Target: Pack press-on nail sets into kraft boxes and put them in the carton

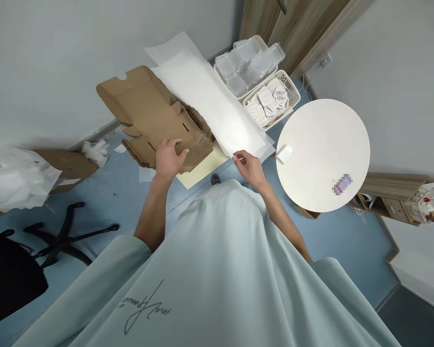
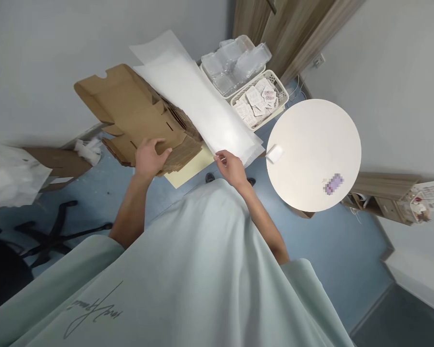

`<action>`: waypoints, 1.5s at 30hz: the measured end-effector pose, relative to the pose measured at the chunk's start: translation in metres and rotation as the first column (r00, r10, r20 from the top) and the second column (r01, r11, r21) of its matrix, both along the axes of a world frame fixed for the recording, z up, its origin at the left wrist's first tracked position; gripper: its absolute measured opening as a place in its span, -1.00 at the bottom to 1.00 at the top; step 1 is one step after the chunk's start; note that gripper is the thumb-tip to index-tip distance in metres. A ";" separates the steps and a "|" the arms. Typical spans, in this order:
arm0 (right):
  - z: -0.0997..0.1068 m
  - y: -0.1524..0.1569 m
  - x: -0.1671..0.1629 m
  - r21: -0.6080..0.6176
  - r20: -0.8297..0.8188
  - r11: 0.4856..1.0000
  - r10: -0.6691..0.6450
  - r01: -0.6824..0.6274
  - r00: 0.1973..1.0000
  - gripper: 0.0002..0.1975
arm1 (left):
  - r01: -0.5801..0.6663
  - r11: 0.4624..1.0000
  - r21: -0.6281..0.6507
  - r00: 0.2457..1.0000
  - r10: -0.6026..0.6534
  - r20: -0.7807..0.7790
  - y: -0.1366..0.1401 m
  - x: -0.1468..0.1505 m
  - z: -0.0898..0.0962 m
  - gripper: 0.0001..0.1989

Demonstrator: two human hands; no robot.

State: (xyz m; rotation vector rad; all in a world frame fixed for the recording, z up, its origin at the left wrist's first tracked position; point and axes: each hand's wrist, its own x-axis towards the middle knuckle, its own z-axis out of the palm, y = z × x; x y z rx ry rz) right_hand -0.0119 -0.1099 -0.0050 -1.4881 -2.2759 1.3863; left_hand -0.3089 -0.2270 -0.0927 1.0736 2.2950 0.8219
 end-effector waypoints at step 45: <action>-0.007 -0.010 -0.121 -0.032 0.320 0.826 0.542 -0.563 0.777 -0.46 | 0.164 0.726 0.668 0.883 0.195 -0.428 -0.006 0.014 0.130 -0.74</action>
